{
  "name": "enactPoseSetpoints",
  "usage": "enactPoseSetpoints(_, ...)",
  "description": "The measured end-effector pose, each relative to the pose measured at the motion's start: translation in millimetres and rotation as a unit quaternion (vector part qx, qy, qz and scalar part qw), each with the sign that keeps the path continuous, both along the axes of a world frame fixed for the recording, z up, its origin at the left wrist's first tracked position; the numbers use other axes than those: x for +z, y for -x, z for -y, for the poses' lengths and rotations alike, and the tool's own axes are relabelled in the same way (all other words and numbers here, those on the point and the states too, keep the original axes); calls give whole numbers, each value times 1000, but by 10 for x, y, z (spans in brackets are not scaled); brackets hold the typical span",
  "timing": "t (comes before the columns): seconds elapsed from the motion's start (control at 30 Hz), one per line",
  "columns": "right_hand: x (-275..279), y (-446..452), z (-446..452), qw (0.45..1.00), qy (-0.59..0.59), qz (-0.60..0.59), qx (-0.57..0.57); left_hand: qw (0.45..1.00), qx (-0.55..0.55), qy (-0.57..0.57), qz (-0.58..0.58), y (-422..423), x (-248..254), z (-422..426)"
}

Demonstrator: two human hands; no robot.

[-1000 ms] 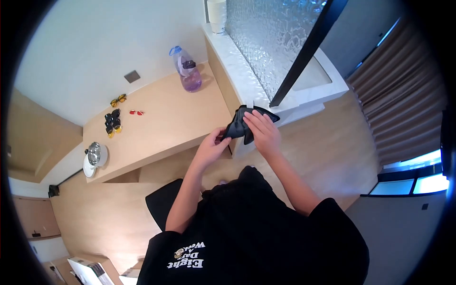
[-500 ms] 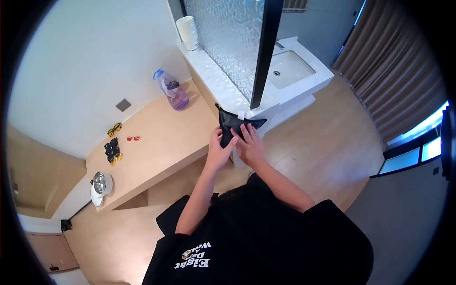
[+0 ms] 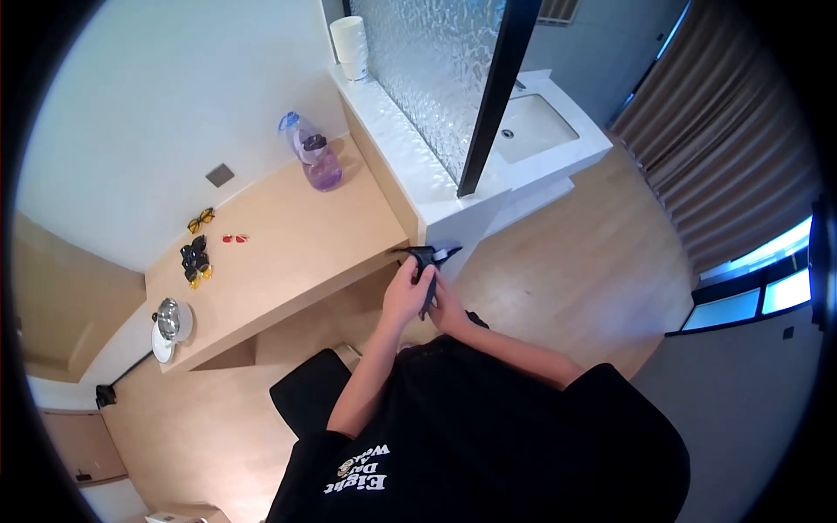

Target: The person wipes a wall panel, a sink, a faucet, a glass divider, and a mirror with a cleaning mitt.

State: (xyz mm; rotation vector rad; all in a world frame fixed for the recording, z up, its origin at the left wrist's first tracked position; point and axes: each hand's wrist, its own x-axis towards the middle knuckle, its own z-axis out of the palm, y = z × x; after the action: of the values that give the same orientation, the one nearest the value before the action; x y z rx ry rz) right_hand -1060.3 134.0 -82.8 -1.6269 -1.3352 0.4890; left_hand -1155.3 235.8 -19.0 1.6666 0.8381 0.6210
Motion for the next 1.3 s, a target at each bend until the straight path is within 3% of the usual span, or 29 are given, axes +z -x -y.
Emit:
enactPoseSetpoints(0.03, -160, 1, 20, 992, 70, -102, 26, 996, -27, 29, -86, 29, 358, 89)
enactPoseSetpoints(0.07, -317, -38, 32, 991, 75, -102, 30, 995, -23, 35, -86, 0, 344, 124)
enactPoseSetpoints(0.13, -254, -56, 37, 957, 219, -170, 80, 971, -58, -195, -123, -47, 335, 215)
enactPoseSetpoints(0.2, 136, -89, 103, 912, 324, -233, 100, 964, -70, -225, -126, -123, 420, 316)
enactPoseSetpoints(0.3, 344, -279, 236, 904, 309, -271, 120, 896, -276, -273, -216, -238, 744, 394)
enactPoseSetpoints(0.4, 408, -539, 332, 928, 234, -273, 97, 860, -319, -330, -222, -341, 1138, 469)
enactPoseSetpoints(0.47, 448, -719, 334, 954, 168, -240, 64, 861, -310, -343, -211, -386, 1358, 477)
enactPoseSetpoints(0.53, 480, -915, 287, 979, 99, -175, 23, 900, -269, -316, -130, -384, 1531, 439)
enactPoseSetpoints(0.57, 485, -1024, 271, 989, 75, -131, 10, 901, -263, -317, -135, -388, 1616, 408)
enactPoseSetpoints(0.63, 468, -1285, 188, 999, 33, -8, -18, 907, -267, -325, 15, -417, 1716, 295)
enactPoseSetpoints(0.67, 446, -1417, 142, 998, 19, 56, -33, 911, -245, -331, 21, -432, 1710, 206)
enactPoseSetpoints(0.7, 425, -1551, 74, 987, 19, 149, -48, 915, -224, -336, 26, -448, 1696, 115)
enactPoseSetpoints(0.77, 391, -1772, -181, 909, 45, 403, -94, 964, -22, -264, 1, -499, 1312, -108)
enactPoseSetpoints(0.8, 456, -1796, -313, 875, 25, 466, -125, 960, 52, -274, -8, -609, 1330, -201)
enactPoseSetpoints(0.83, 849, -1704, -369, 935, -58, 315, -154, 951, 125, -282, -15, -737, 1355, -273)
enactPoseSetpoints(0.87, 1311, -1614, -430, 962, -138, 155, -178, 951, 127, -281, -18, -836, 1351, -304)
enactPoseSetpoints(0.9, 1424, -1646, -475, 931, -184, 281, -142, 938, 149, -312, -30, -934, 1318, -330)
enactPoseSetpoints(1.0, 1456, -1715, -508, 925, -184, 313, -113, 899, 184, -397, -20, -1075, 1202, -425)
enactPoseSetpoints(1.03, 1509, -1749, -463, 929, -191, 302, -100, 875, 184, -447, -5, -1084, 1150, -420)
enactPoseSetpoints(1.3, 1597, -2125, -391, 956, -209, 205, 32, 907, 133, -396, -52, -958, 1115, -460)
